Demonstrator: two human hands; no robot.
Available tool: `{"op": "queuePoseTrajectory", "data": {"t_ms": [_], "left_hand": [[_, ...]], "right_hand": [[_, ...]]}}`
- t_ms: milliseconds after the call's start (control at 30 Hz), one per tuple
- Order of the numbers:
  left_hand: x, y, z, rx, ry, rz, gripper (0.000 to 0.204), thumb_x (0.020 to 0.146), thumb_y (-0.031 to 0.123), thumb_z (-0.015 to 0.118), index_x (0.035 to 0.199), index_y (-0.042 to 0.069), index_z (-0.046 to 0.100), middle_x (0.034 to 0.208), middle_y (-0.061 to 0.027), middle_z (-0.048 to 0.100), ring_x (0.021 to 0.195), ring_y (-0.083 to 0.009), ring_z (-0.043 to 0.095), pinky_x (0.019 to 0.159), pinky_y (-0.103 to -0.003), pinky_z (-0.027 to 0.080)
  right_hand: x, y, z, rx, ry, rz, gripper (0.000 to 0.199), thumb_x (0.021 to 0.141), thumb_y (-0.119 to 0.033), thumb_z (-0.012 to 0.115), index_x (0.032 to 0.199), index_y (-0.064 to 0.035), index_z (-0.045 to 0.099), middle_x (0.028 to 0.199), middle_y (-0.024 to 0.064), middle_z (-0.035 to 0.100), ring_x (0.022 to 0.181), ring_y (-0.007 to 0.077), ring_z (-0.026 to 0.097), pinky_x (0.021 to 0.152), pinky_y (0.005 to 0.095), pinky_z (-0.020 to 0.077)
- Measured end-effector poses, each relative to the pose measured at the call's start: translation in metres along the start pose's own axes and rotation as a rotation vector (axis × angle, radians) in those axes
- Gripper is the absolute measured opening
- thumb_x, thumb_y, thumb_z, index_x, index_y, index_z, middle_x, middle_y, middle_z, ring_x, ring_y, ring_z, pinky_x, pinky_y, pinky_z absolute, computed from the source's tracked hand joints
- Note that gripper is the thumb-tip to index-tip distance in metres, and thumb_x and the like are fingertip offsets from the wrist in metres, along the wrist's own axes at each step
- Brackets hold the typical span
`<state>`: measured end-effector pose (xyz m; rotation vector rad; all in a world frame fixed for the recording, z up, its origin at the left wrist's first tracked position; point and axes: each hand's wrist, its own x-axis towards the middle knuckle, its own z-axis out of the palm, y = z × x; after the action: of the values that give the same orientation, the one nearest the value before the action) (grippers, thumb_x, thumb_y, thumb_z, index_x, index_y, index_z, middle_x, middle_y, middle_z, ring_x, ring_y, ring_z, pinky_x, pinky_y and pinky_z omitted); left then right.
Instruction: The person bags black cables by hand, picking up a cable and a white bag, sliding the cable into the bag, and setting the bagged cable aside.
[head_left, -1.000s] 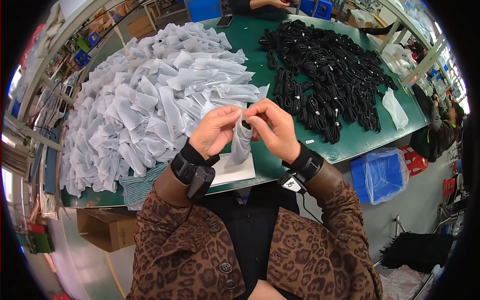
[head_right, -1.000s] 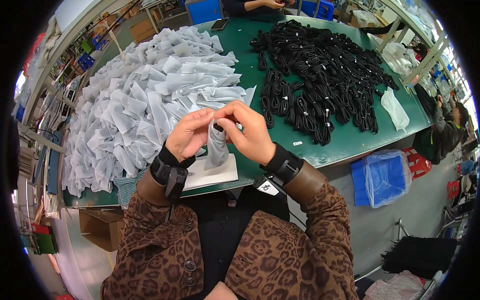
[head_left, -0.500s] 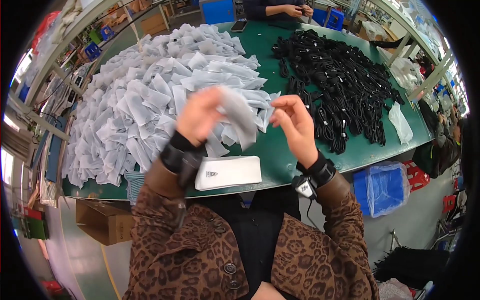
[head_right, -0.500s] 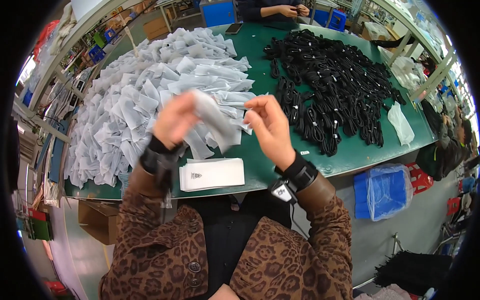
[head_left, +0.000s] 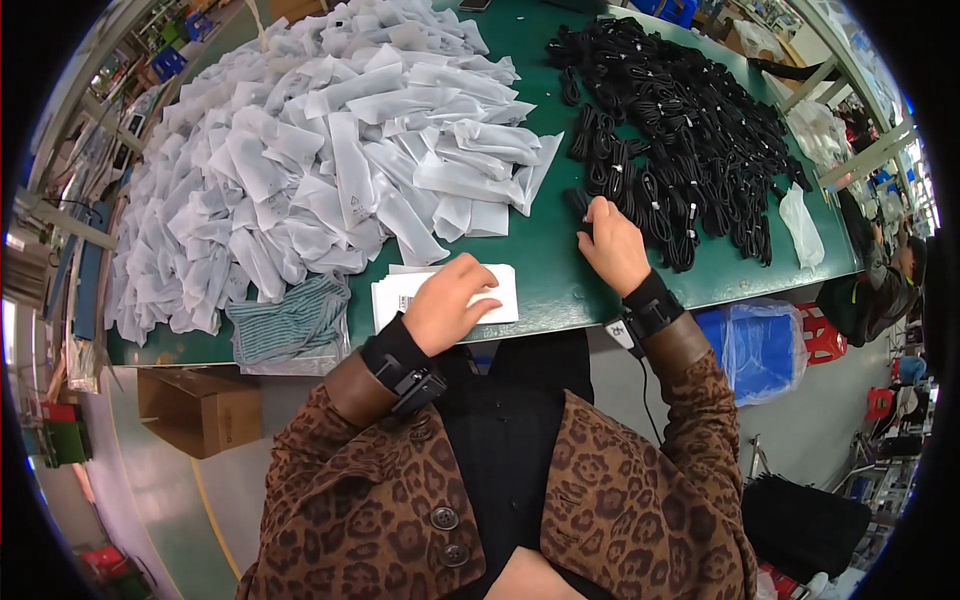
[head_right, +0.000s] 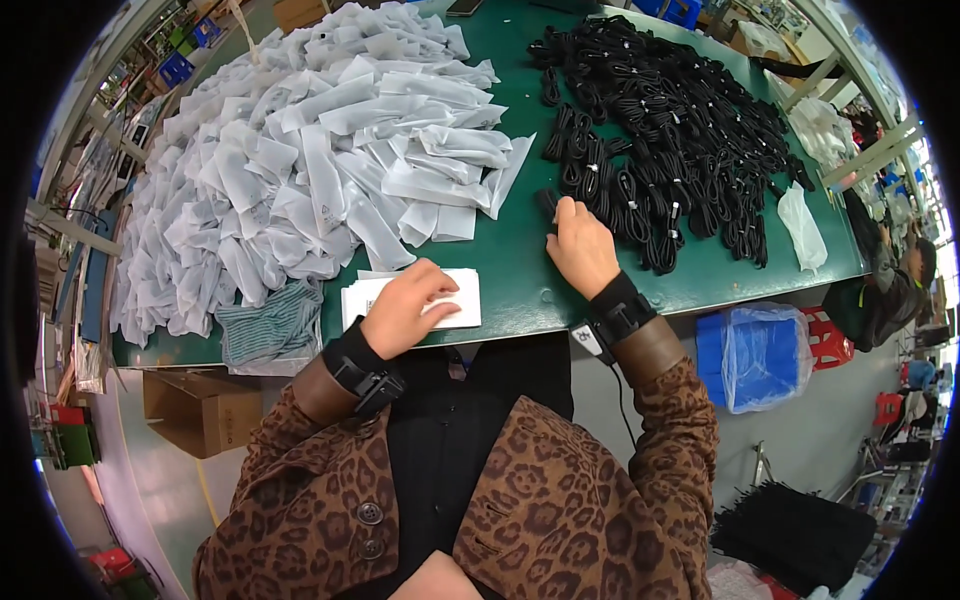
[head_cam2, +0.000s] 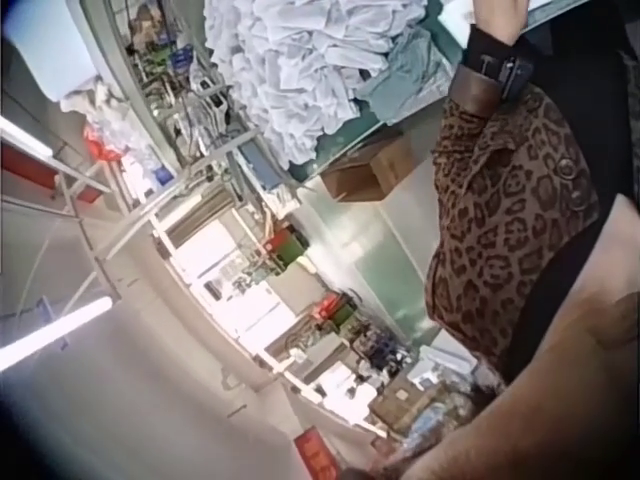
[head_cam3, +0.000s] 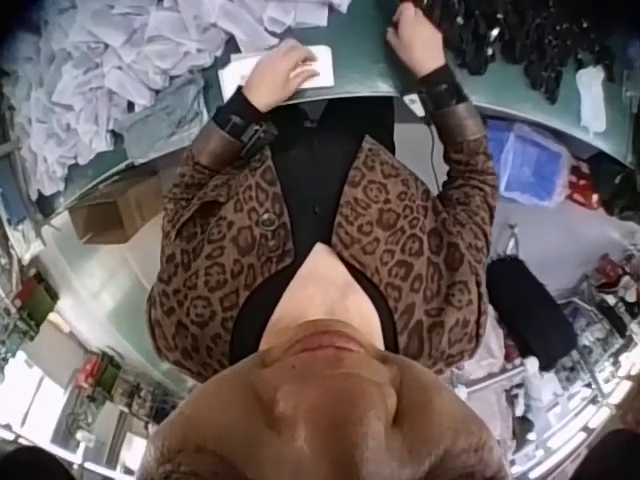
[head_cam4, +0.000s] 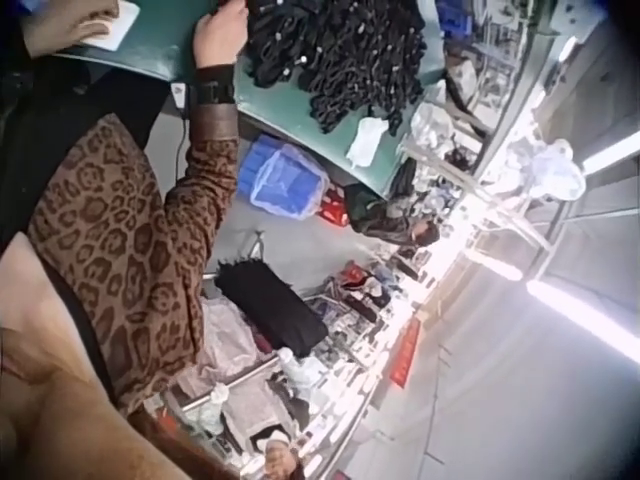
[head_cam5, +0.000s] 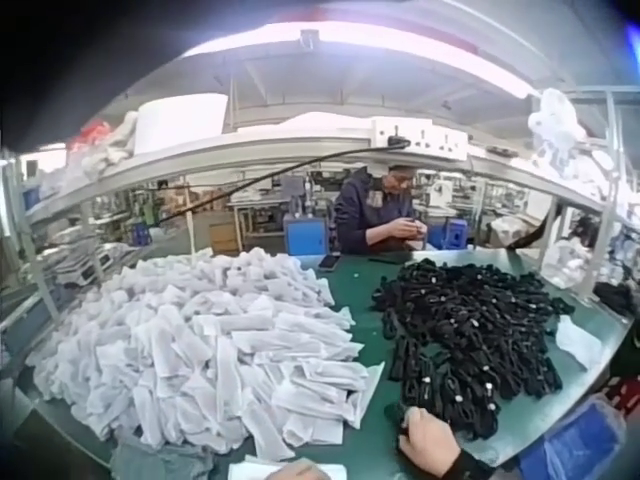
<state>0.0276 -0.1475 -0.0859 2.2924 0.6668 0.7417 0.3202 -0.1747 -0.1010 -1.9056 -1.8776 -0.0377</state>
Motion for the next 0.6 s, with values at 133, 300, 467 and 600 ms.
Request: {"op": "queuePoseTrajectory", "data": {"t_ms": [133, 300, 467, 600], "left_hand": [[-0.001, 0.007, 0.018, 0.242, 0.06, 0.084, 0.018, 0.081, 0.012, 0.073, 0.092, 0.004, 0.062, 0.088, -0.0096, 0.054, 0.08, -0.0287, 0.06, 0.068, -0.036, 0.049], [0.0, -0.001, 0.027, 0.229, 0.03, 0.041, 0.015, 0.083, 0.011, 0.072, 0.09, 0.004, 0.061, 0.088, -0.0106, 0.053, 0.079, -0.0306, 0.059, 0.067, -0.038, 0.048], [-0.002, -0.002, 0.028, 0.107, 0.103, -0.002, 0.011, 0.085, 0.007, 0.068, 0.087, 0.003, 0.058, 0.084, -0.0099, 0.055, 0.077, -0.0291, 0.058, 0.067, -0.037, 0.047], [-0.002, -0.002, 0.025, -0.094, 0.11, -0.182, 0.008, 0.087, 0.003, 0.066, 0.089, 0.001, 0.059, 0.081, -0.007, 0.057, 0.073, -0.0203, 0.057, 0.066, -0.029, 0.046]], "right_hand": [[-0.029, -0.012, 0.002, 0.212, 0.024, 0.051, 0.029, 0.084, -0.01, 0.069, 0.11, -0.0011, 0.057, 0.096, 0.0193, 0.062, 0.088, 0.0399, 0.062, 0.072, 0.0438, 0.051], [-0.053, -0.046, 0.001, 0.315, 0.115, -0.059, 0.033, 0.085, -0.008, 0.069, 0.115, 0.0003, 0.057, 0.1, 0.0201, 0.063, 0.088, 0.0402, 0.063, 0.073, 0.0426, 0.05], [-0.065, -0.06, -0.007, 0.414, 0.119, -0.07, 0.035, 0.085, -0.005, 0.069, 0.118, -0.0004, 0.059, 0.097, 0.0184, 0.062, 0.084, 0.0376, 0.063, 0.071, 0.0412, 0.0504], [-0.074, -0.071, -0.017, 0.398, 0.125, -0.103, 0.036, 0.083, -0.002, 0.07, 0.118, -0.0022, 0.061, 0.094, 0.0156, 0.061, 0.079, 0.0337, 0.063, 0.067, 0.0385, 0.0505]]}}
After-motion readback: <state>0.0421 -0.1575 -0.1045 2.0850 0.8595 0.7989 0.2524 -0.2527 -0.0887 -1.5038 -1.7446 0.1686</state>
